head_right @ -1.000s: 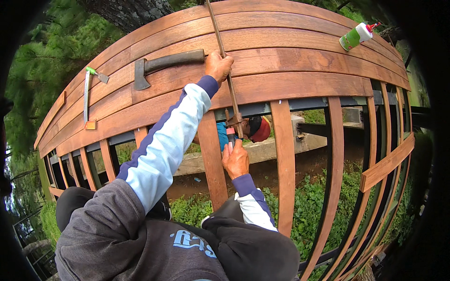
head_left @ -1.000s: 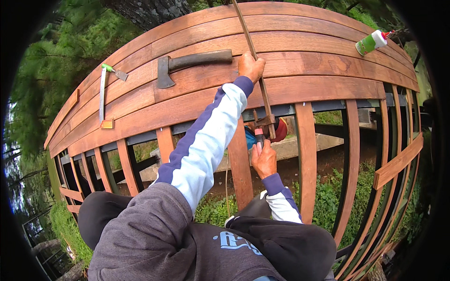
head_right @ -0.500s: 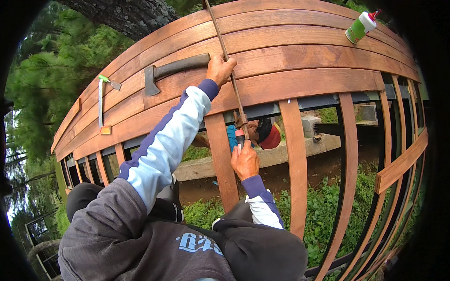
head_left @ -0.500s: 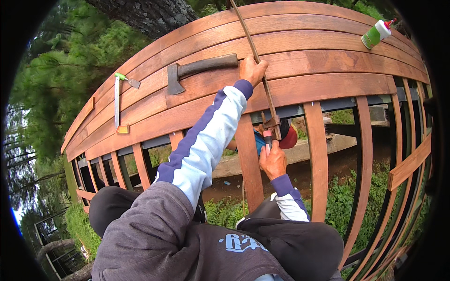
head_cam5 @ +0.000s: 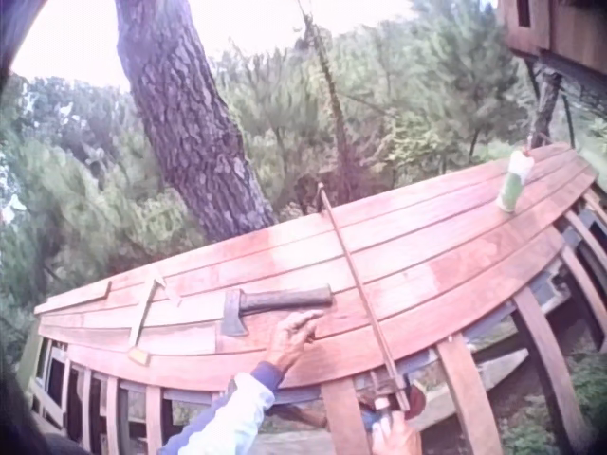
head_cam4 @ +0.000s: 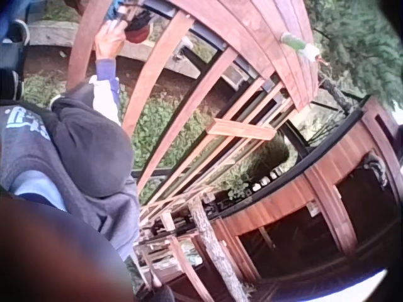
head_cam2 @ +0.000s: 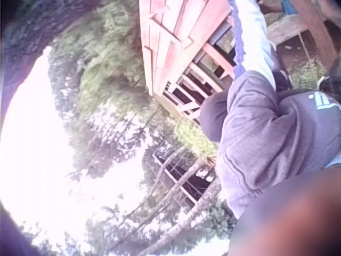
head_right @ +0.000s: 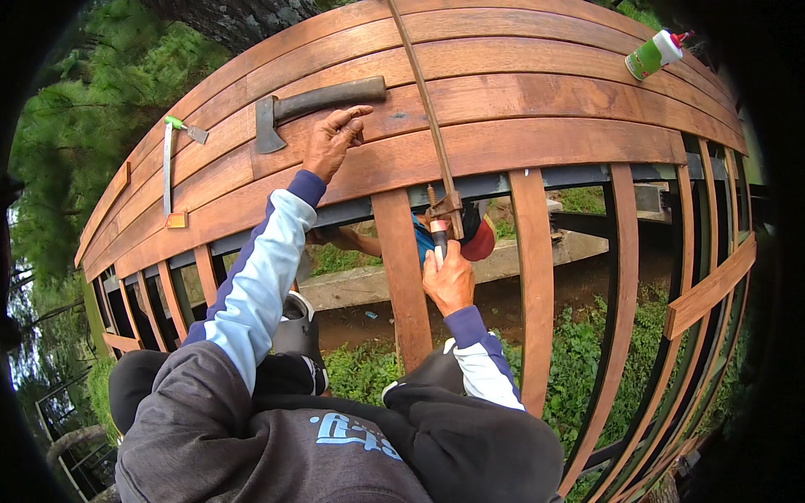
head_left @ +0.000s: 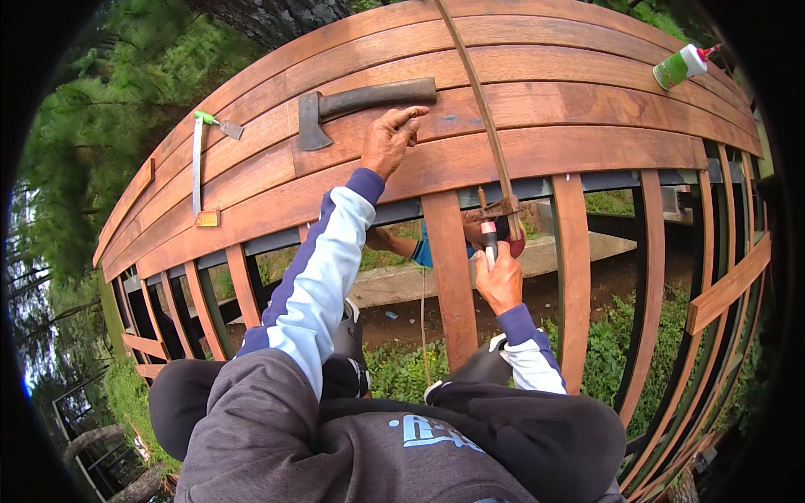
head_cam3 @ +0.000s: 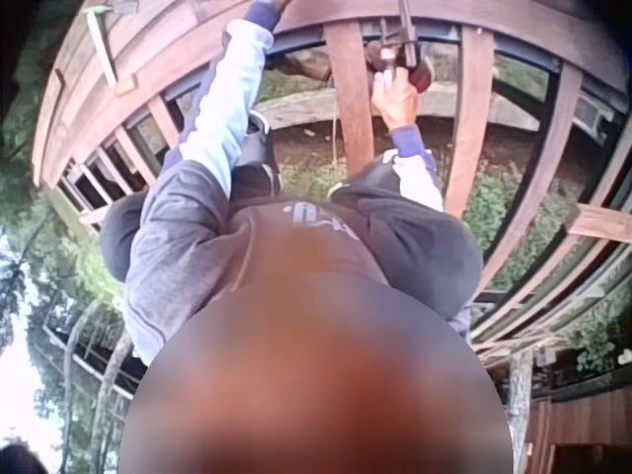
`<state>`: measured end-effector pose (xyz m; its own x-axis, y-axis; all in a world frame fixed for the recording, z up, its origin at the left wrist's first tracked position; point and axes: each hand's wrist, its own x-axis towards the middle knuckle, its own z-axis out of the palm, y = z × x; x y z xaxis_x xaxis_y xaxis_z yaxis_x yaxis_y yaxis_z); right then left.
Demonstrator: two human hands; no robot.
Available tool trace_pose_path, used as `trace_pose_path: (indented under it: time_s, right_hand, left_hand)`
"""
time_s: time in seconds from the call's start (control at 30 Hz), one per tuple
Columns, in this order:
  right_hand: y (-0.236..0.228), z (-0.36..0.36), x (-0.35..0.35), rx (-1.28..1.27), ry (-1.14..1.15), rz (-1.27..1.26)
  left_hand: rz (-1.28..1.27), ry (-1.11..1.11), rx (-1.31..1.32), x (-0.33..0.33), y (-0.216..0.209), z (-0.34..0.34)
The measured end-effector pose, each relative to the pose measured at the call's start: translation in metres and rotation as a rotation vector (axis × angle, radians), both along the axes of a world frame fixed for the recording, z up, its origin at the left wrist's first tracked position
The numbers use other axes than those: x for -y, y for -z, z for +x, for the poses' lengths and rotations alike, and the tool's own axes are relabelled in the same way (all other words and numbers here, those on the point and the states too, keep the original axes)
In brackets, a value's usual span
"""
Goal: The person assembles a curved wooden structure outdoors, using a hammer, chisel, and measuring tools. They position wooden planks, mark measurements, and secure components with nails while working on a partially built frame.
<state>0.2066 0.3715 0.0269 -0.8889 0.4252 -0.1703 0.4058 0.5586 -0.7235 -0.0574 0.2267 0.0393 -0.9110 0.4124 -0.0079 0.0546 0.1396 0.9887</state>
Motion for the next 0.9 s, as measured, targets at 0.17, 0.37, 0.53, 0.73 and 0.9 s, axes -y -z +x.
trace_pose_path:
  time_s: [0.17,0.37,0.53,0.73,0.9]
  right_hand:
    - [0.000,0.001,0.001,-0.010,-0.006,0.011]
    - [0.003,0.000,0.000,-0.017,-0.034,0.033]
    - [-0.003,-0.001,-0.001,0.059,-0.041,0.041]
    - [-0.007,-0.004,0.001,0.036,-0.018,0.013]
    - [-0.006,-0.003,0.000,0.051,-0.023,0.023]
  left_hand:
    - [0.012,-0.008,0.099,-0.001,0.008,-0.005]
    - [-0.098,0.003,-0.130,0.002,0.018,0.003]
    - [-0.247,-0.092,-0.411,-0.002,0.025,0.016]
    - [-0.255,-0.111,-0.297,0.001,0.025,0.016]
    - [-0.388,-0.125,-0.642,-0.001,0.023,0.022]
